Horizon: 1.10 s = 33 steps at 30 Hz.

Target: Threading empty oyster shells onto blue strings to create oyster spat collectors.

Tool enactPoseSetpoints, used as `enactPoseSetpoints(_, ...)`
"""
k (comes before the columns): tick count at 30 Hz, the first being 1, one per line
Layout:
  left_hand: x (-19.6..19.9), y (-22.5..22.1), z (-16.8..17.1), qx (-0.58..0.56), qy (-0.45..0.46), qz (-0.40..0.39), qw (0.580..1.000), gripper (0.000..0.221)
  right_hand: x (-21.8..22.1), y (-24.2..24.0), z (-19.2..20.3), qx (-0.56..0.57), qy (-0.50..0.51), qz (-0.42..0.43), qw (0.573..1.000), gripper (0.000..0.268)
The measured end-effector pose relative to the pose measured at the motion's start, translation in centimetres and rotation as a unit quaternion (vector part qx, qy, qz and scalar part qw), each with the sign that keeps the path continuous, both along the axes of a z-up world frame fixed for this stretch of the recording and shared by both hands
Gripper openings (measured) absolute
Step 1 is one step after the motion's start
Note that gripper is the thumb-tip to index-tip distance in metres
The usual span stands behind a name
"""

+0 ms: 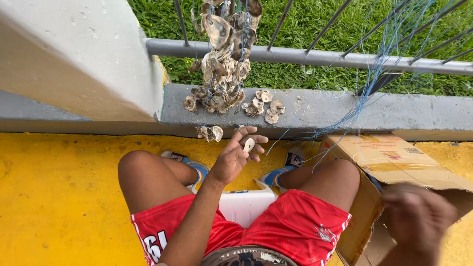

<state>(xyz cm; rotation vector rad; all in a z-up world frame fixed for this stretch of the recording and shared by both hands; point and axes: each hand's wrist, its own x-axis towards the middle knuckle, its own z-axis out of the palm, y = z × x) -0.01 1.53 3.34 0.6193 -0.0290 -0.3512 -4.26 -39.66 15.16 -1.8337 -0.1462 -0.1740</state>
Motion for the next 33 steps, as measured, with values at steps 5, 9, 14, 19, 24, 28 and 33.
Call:
enactPoseSetpoints(5, 0.7, 0.9, 1.6, 0.023, -0.063, 0.039, 0.997, 0.072, 1.9, 12.8, -1.5, -0.192, 0.079, 0.178, 0.962, 0.021)
enactPoseSetpoints(9, -0.6, 3.3, 1.6, -0.061, -0.049, 0.084, 0.993, 0.071, 1.1, 13.3, -3.8, -0.15, 0.147, 0.175, 0.962, 0.023)
enactPoseSetpoints(14, 0.5, 5.1, 2.1, -0.124, -0.034, 0.08, 0.988, 0.067, 1.3, 12.9, -4.8, -0.164, 0.162, 0.155, 0.961, 0.022)
enactPoseSetpoints(19, 0.8, 5.6, 2.1, -0.136, -0.046, 0.101, 0.984, 0.066, 1.2, 12.1, -5.7, -0.181, 0.192, 0.141, 0.954, 0.024)
enactPoseSetpoints(24, 1.0, 6.1, 2.0, -0.126, -0.051, 0.107, 0.985, 0.068, 1.4, 11.7, -5.4, -0.192, 0.195, 0.126, 0.954, 0.024)
enactPoseSetpoints(28, 0.6, 6.3, 1.8, -0.072, -0.061, 0.105, 0.99, 0.069, 1.5, 11.3, -5.6, -0.209, 0.209, 0.108, 0.949, 0.025)
enactPoseSetpoints(33, -0.2, 5.9, 1.9, 0.019, -0.052, 0.06, 0.997, 0.073, 1.5, 11.7, -5.8, -0.236, 0.233, 0.134, 0.934, 0.025)
